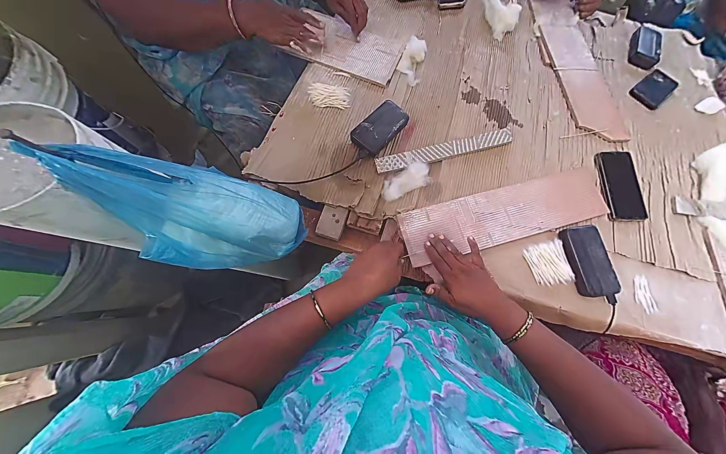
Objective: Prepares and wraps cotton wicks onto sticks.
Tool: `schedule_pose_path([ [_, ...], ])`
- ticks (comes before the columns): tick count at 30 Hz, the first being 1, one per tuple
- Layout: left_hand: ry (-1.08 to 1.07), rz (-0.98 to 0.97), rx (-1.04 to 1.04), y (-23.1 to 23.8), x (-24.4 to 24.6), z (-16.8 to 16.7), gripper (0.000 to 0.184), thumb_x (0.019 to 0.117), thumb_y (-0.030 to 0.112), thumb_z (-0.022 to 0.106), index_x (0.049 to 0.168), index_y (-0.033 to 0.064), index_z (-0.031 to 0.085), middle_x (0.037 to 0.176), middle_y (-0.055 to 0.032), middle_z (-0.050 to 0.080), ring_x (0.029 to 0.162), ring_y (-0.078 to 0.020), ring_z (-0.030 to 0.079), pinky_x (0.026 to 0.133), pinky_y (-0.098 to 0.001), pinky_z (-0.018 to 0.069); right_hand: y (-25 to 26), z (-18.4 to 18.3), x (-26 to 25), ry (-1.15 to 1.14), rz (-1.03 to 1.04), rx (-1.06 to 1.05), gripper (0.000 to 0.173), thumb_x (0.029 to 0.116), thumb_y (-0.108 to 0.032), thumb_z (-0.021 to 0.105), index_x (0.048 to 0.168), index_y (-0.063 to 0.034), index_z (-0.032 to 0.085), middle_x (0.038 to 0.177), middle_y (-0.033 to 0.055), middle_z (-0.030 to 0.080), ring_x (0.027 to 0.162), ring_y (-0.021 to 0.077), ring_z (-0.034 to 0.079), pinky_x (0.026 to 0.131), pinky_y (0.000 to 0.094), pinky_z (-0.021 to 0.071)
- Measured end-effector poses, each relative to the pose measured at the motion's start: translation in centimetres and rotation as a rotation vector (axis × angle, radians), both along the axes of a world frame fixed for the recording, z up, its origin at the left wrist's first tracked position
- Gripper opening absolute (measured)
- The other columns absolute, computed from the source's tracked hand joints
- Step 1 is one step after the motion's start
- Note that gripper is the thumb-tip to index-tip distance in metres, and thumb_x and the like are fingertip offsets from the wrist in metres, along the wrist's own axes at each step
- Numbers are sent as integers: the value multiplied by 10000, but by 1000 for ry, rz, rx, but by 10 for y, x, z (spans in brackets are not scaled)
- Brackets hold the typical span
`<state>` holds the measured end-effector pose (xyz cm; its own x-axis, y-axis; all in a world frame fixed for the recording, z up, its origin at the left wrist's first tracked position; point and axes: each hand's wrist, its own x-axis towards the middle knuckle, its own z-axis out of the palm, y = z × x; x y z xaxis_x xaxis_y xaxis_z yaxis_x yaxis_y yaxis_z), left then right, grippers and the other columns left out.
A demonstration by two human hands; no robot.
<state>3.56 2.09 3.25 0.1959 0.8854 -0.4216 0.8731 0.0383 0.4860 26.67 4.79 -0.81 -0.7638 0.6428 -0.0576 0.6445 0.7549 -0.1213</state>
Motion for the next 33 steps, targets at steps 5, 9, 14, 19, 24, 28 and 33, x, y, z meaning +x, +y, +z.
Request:
schedule_pose_path([
  [5, -108, -46, -96, -6, 1, 3, 297, 1091, 169, 456, 1215, -22, 647, 1224, -207, 656, 1193, -345, 629, 1036, -534, 481, -27, 9, 22, -5, 10, -64, 864, 1019, -698, 203, 1605, -77, 329, 1669, 97, 325, 1542, 294, 306, 1162, 760, 101],
  [9, -158, 14, -43, -4, -3, 4, 280, 1080, 142, 477, 1224, -14, 660, 1207, -199, 671, 1168, -336, 644, 1033, -523, 492, -16, 10, 25, 96, -69, 52, 828, 1041, -658, 180, 1579, -62, 383, 1639, 109, 382, 1521, 317, 348, 1136, 790, 131],
  [14, -123, 124, 70, 11, -12, 10, 251, 1068, 140, 525, 1213, -8, 665, 1197, -204, 675, 1147, -359, 657, 1004, -553, 512, 32, 11, -15, 151, -184, 130, 744, 1063, -555, 301, 1605, -45, 313, 1675, 131, 297, 1566, 319, 232, 1183, 741, 56],
  [19, -32, 128, 104, 18, -14, 6, 242, 1052, 140, 543, 1214, 7, 664, 1225, -189, 664, 1158, -356, 655, 984, -547, 531, 50, -6, -41, 81, -55, 91, 771, 1054, -603, 263, 1610, -72, 318, 1687, 90, 283, 1573, 274, 221, 1206, 707, 49],
  [24, -72, 51, 27, 10, -13, -1, 253, 1064, 162, 541, 1202, -5, 671, 1194, -205, 673, 1150, -365, 652, 996, -556, 515, 12, -2, -17, -3, -3, 38, 795, 1056, -619, 202, 1613, -61, 300, 1692, 102, 267, 1570, 270, 233, 1205, 705, 89],
  [28, -114, -28, -50, 6, -9, -2, 273, 1076, 175, 512, 1219, 1, 667, 1180, -200, 678, 1156, -351, 644, 1015, -540, 497, -18, 9, 8, -17, 36, -18, 765, 1065, -603, 214, 1591, -66, 354, 1655, 110, 352, 1534, 291, 325, 1177, 741, 119],
  [33, -167, 7, -26, 6, -13, 4, 265, 1074, 155, 517, 1222, -7, 666, 1180, -204, 680, 1157, -350, 645, 1021, -540, 492, -16, 18, 15, 42, -50, 89, 802, 1053, -626, 211, 1546, -33, 430, 1602, 141, 434, 1486, 335, 407, 1128, 799, 141],
])
